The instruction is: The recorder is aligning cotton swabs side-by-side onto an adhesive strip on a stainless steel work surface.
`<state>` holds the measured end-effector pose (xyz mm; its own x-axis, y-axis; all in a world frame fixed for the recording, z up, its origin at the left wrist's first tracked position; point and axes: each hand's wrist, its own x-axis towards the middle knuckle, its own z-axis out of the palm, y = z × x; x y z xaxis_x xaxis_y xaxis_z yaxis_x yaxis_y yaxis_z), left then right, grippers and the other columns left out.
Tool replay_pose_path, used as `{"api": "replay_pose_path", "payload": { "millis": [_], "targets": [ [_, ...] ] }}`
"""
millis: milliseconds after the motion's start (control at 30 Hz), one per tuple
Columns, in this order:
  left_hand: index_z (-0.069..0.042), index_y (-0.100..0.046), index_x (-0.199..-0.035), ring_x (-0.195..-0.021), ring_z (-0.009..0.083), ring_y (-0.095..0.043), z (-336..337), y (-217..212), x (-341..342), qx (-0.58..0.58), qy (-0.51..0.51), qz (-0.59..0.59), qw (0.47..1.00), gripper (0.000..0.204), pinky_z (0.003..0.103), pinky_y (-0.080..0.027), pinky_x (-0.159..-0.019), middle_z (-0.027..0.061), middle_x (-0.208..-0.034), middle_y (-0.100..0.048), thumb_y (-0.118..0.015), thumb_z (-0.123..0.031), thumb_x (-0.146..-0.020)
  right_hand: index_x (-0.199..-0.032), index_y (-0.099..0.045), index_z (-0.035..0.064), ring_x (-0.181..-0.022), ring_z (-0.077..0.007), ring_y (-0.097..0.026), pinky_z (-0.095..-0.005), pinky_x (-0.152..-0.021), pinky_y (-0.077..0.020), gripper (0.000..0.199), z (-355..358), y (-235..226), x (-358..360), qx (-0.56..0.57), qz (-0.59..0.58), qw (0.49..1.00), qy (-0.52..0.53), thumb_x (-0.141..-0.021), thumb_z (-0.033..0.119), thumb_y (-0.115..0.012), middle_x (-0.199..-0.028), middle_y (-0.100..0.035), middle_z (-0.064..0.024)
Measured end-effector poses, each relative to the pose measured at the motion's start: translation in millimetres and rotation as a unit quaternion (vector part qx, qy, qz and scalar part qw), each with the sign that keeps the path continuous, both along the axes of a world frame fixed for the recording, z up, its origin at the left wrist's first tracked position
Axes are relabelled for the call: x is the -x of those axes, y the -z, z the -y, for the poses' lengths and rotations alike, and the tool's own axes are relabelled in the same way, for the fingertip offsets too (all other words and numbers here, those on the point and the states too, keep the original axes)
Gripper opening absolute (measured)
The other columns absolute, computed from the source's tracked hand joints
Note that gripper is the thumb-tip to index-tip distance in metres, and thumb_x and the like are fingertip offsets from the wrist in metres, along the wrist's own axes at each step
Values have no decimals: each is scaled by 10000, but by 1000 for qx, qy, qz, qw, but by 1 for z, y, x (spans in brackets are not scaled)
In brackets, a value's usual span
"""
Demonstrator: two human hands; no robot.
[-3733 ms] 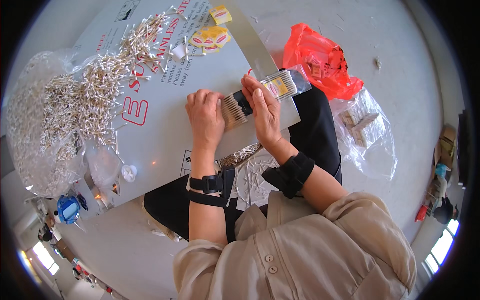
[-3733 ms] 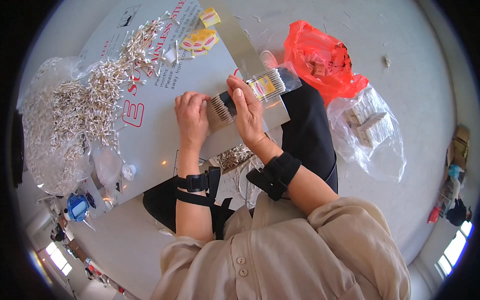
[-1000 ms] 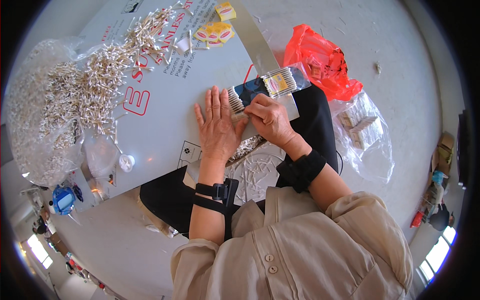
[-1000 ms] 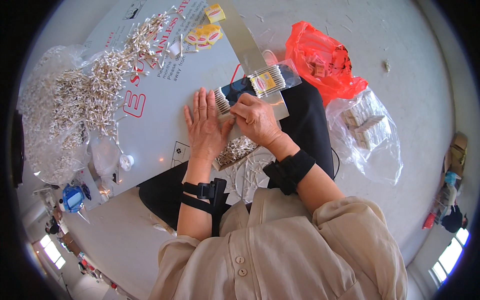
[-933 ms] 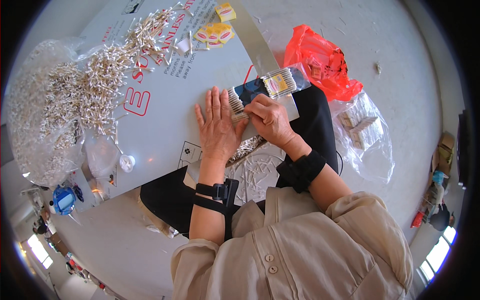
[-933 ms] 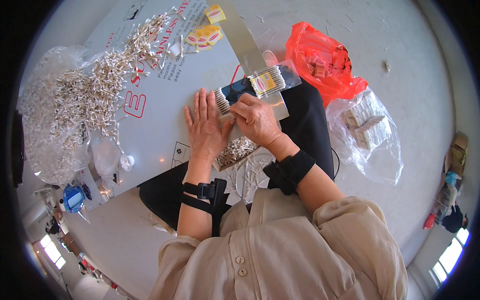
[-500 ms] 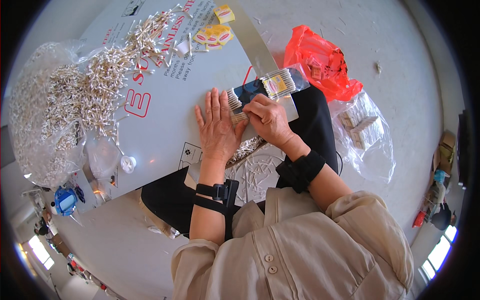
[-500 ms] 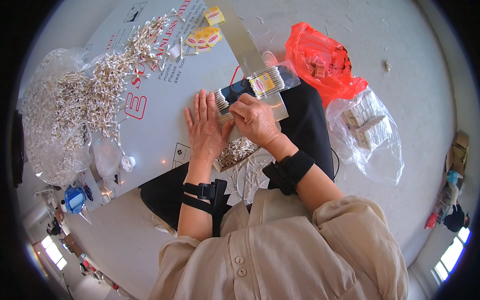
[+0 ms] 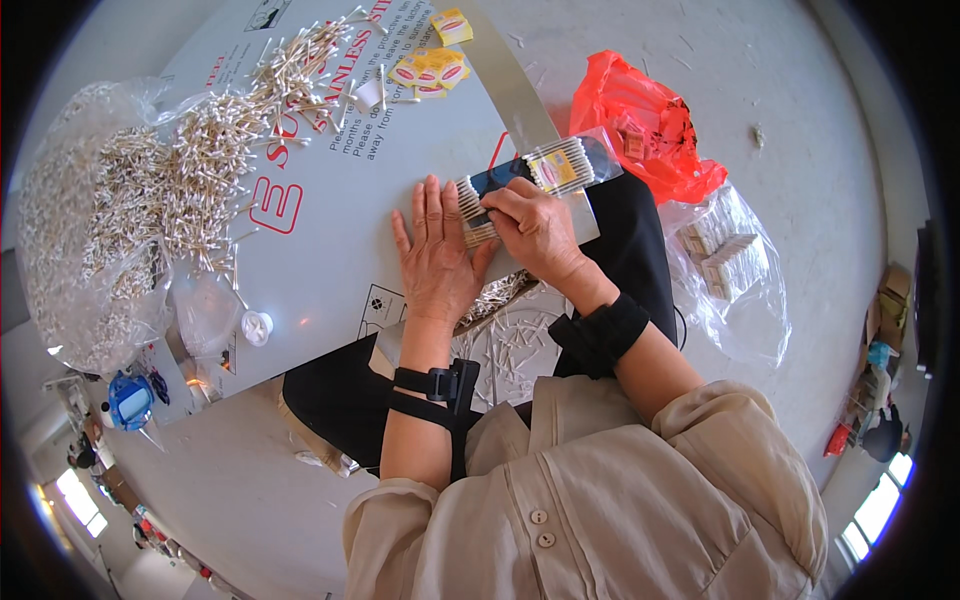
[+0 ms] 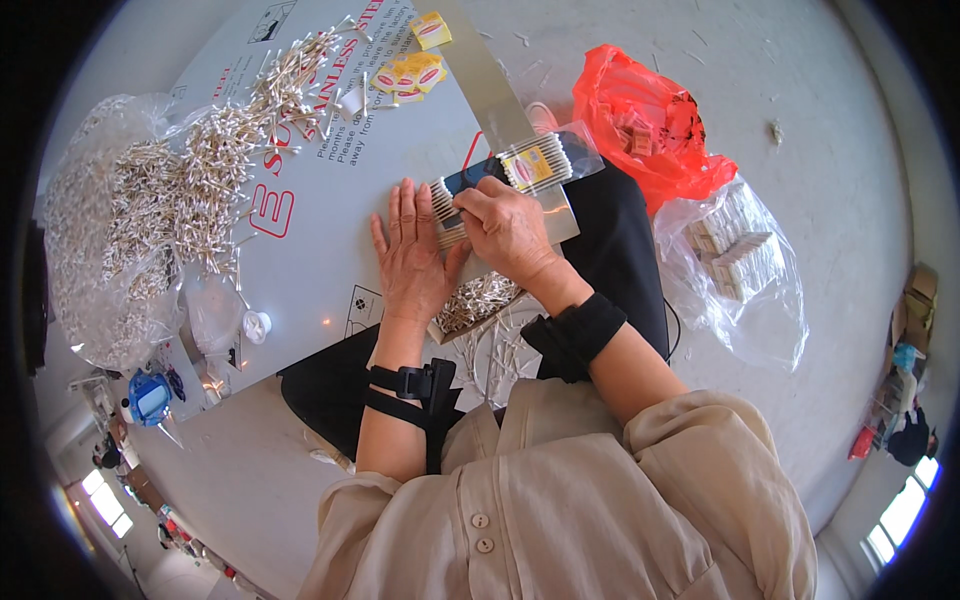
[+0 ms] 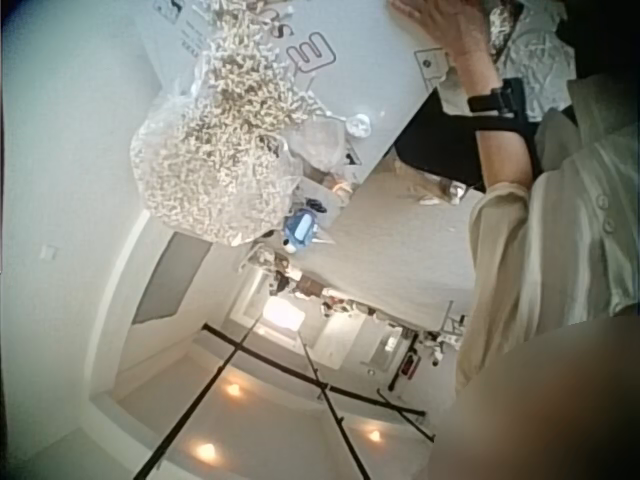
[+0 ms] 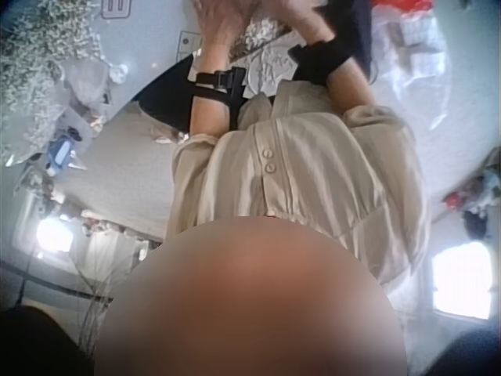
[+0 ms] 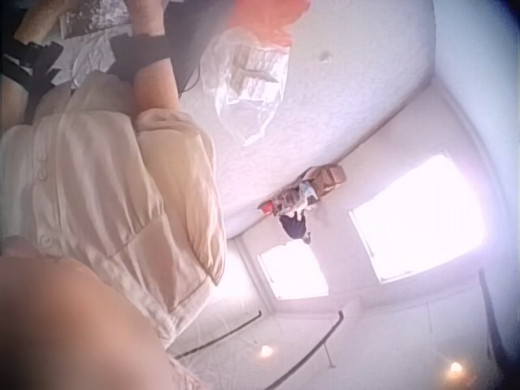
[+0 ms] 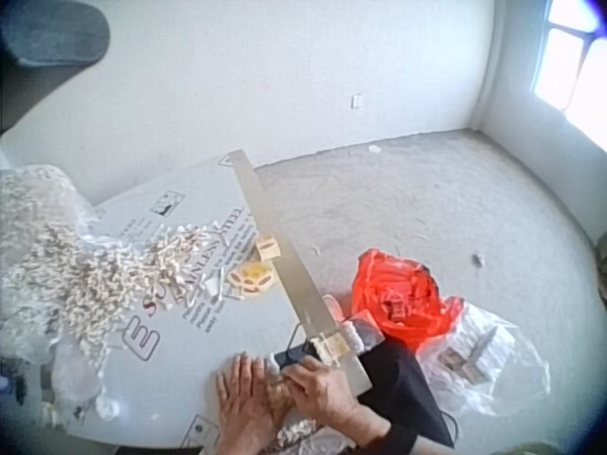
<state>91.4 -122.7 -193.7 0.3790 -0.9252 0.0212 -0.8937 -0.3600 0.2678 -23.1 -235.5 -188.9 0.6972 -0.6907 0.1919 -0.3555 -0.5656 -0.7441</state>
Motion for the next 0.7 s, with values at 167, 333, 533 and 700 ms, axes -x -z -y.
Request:
{"api": "replay_pose_path", "payload": {
  "millis": [167, 333, 533, 700],
  "targets": [
    [-36, -257, -1500, -1471, 314, -192, 0, -1, 0, -1, -2, -6, 1000, 813, 559, -92, -1175, 175, -1564, -252, -544, -509, -904, -920, -682, 60, -729, -316, -634, -382, -625, -505, 144, -1, 0, -1, 19, -4, 1000, 4, -782, 41, -644, -811, -601, -96],
    [-32, -251, -1500, -1474, 313, -183, 0, -1, 0, -1, 0, -7, 1000, 817, 557, -85, -1177, 175, -1568, -240, -565, -487, -898, -885, -685, 53, -722, -321, -634, -382, -624, -503, 107, 1, 0, 0, 7, -1, 1000, -5, -788, 43, -639, -794, -599, -102],
    [-28, -247, -1500, -1475, 315, -177, 0, -1, -1, -5, 2, -6, 1000, 819, 555, -84, -1177, 176, -1570, -233, -565, -485, -900, -873, -684, 48, -715, -328, -633, -382, -622, -501, 90, 2, -3, -1, -7, -4, 1000, -15, -795, 47, -639, -789, -600, -110],
    [-28, -250, -1500, -1473, 318, -181, 0, -1, 0, -1, 0, -6, 1000, 812, 556, -90, -1175, 176, -1567, -238, -557, -489, -906, -904, -681, 52, -724, -330, -633, -391, -629, -502, 116, 1, -4, -5, -15, 1, 1000, 5, -796, 55, -639, -798, -608, -110]
  ]
}}
